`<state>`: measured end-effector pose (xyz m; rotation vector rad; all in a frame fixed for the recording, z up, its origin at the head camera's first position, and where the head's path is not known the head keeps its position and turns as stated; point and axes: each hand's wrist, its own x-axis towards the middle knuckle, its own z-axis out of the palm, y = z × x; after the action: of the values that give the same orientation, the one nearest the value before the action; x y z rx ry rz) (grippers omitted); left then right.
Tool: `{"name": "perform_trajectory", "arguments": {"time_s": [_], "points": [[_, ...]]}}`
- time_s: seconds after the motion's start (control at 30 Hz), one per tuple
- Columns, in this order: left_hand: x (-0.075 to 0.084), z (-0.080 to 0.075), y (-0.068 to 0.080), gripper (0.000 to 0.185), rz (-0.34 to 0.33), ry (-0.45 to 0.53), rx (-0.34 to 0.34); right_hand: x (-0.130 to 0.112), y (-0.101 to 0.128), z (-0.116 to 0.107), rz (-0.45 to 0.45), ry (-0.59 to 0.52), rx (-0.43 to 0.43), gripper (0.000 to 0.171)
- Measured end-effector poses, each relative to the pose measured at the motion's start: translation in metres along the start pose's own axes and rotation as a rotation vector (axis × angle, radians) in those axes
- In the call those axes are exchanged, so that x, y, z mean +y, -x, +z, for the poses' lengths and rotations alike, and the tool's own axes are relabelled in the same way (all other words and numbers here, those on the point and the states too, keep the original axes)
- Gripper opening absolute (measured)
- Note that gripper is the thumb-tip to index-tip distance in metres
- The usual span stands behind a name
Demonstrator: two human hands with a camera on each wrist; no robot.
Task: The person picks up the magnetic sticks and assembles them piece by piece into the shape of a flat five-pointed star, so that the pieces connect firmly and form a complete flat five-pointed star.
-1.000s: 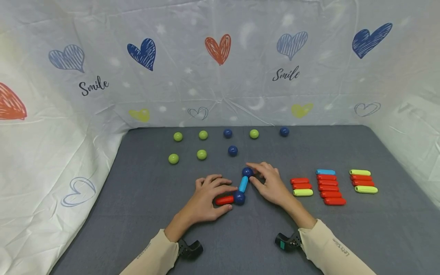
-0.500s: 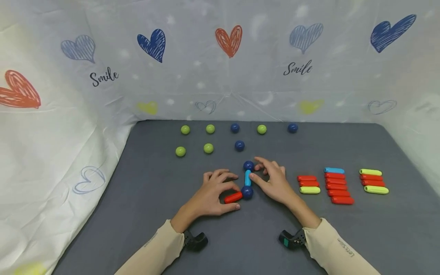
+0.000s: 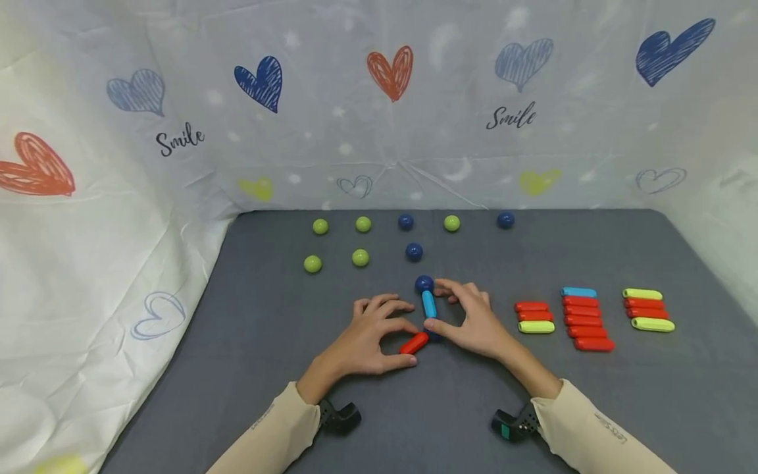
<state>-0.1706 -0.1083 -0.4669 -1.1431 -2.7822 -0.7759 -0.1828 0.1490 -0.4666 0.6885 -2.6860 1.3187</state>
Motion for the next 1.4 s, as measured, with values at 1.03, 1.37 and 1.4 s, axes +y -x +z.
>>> {"name": "perform_trajectory", "arguments": {"time_s": [1.03,1.37,1.4], "points": [[0.000,0.002,-0.007,0.012,-0.102,0.158,0.070,0.006,0.047,-0.017,-0.152,-0.011,-0.090,0.064],[-0.004,0.003,-0.007,0.010,-0.080,0.121,0.078,0.009,0.044,-0.016,-0.253,0.058,-0.083,0.062],[-0.004,0.003,-0.006,0.010,-0.078,0.122,0.078,0.009,0.045,-0.016,-0.271,0.044,-0.083,0.056]]}}
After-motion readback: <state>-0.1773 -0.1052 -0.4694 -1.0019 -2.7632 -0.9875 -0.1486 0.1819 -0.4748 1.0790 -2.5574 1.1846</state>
